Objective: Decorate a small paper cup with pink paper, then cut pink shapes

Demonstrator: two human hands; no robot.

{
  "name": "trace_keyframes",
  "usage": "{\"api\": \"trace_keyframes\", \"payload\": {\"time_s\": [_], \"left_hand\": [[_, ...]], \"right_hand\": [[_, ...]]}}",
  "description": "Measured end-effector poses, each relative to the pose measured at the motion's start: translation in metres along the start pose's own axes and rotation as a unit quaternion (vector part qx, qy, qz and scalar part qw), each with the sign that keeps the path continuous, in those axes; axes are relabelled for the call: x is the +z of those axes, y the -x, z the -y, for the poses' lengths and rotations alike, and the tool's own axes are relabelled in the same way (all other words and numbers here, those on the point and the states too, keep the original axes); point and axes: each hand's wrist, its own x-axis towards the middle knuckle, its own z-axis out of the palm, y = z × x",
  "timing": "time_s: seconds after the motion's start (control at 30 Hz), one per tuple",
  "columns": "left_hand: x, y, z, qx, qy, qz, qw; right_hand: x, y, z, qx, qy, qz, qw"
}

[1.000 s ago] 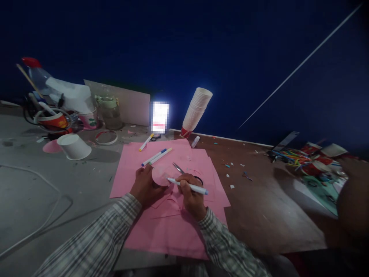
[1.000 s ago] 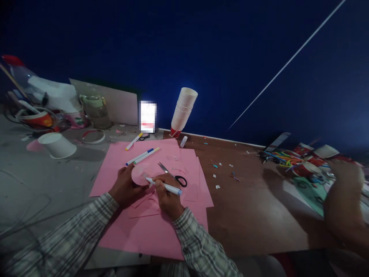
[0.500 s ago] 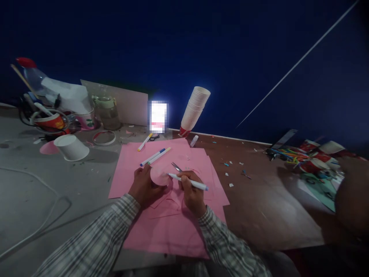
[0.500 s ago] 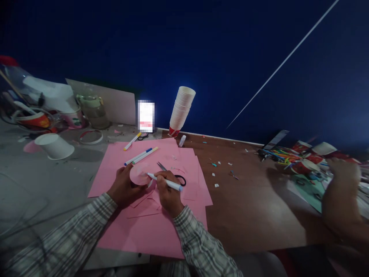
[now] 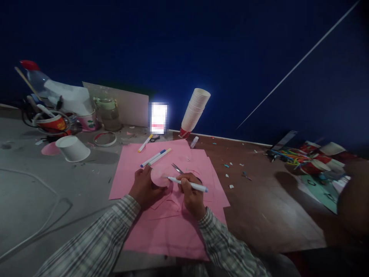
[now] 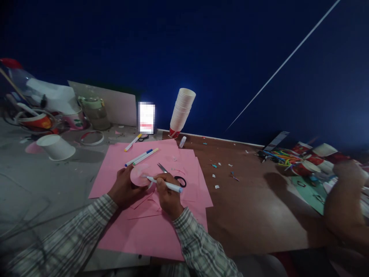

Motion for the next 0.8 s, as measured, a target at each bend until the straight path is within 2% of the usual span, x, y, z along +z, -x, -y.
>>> {"api": "trace_keyframes", "payload": {"time_s": [0.8], "left_hand": [[0.0015,0.0005,0.0002,0.012,-0.007,-0.012,1.000]], "right_hand": [[0.0000,0.0008,-0.0022,0.020,-0.041,-0.006,0.999]]}}
